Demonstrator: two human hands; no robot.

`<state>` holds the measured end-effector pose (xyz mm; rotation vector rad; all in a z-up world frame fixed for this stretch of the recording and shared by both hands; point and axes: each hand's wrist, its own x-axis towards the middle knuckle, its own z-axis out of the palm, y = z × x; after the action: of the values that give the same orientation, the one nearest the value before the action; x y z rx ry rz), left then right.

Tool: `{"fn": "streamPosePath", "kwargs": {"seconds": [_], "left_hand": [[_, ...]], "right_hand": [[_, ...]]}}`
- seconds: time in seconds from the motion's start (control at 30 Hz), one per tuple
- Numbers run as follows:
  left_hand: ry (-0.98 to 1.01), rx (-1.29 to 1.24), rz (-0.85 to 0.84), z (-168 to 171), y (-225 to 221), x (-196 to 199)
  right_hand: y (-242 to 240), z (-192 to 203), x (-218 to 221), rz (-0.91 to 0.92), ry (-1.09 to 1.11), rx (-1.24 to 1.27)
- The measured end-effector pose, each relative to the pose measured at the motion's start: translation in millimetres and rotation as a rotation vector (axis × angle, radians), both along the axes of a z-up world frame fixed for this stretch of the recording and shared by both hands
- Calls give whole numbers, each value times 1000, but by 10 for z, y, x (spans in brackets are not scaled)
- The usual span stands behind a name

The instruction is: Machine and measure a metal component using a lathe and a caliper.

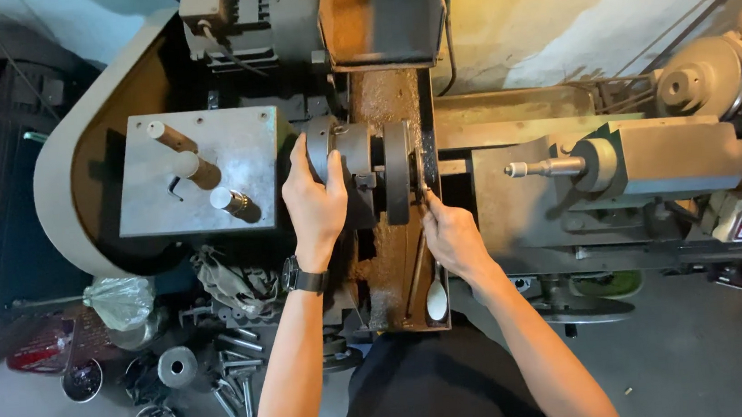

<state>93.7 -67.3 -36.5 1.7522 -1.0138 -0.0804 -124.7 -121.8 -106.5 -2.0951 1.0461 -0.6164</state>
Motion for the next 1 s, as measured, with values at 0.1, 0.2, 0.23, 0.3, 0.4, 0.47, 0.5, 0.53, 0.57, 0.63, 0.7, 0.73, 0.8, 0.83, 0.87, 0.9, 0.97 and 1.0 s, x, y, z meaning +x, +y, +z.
{"fn": "streamPosePath", "kwargs": {"seconds": [0.1,0.2,0.23,0.3,0.4,0.47,0.5,0.53,0.57,0.63,0.7,0.73,0.8,0.83,0.87,0.9,0.97,1.0], "left_hand": [[-75,-14,7,-42,12,9],[-31,-8,7,-3,15,4],[-27,-7,2,-3,16,6],[-41,-19,-1,-18,24,11],[7,-23,-20,-25,30,12],[-2,-32,-33,-62,26,20],[-21,-49,-31,-72,26,34],[-20,-43,-43,-76,39,40],[-37,-48,-38,-77,43,38],[-58,-54,-47,-71,46,21],[-43,-78,-37,-52,38,0],[-48,-79,-46,-67,42,-5],[-29,-72,-46,-57,42,-11],[-45,-74,-56,-48,42,-13],[-17,-28,-39,-34,29,-19],[11,20,-17,-17,19,-29],[-43,42,-4,-12,9,-17],[-80,63,13,-17,-10,-16]], "right_hand": [[15,103,8,22,5,-93],[153,23,18,-197,82,177],[201,-281,-43,-202,86,178],[318,-900,-171,-141,406,137],[433,-943,-207,-81,595,126],[473,-805,-170,-33,648,65],[486,-736,-135,28,691,-9],[523,-910,-125,18,691,2],[559,-1083,-122,303,670,-194],[610,-1295,-103,574,636,-387],[622,-1375,-62,838,680,-410],[582,-1311,-24,828,676,-409],[497,-1166,69,1047,803,-368],[490,-1193,23,1033,791,-374],[471,-1216,-28,1041,701,-405],[450,-1240,-80,1052,608,-437],[362,-918,-195,1038,539,-358],[305,-768,-268,1032,483,-274]]}}
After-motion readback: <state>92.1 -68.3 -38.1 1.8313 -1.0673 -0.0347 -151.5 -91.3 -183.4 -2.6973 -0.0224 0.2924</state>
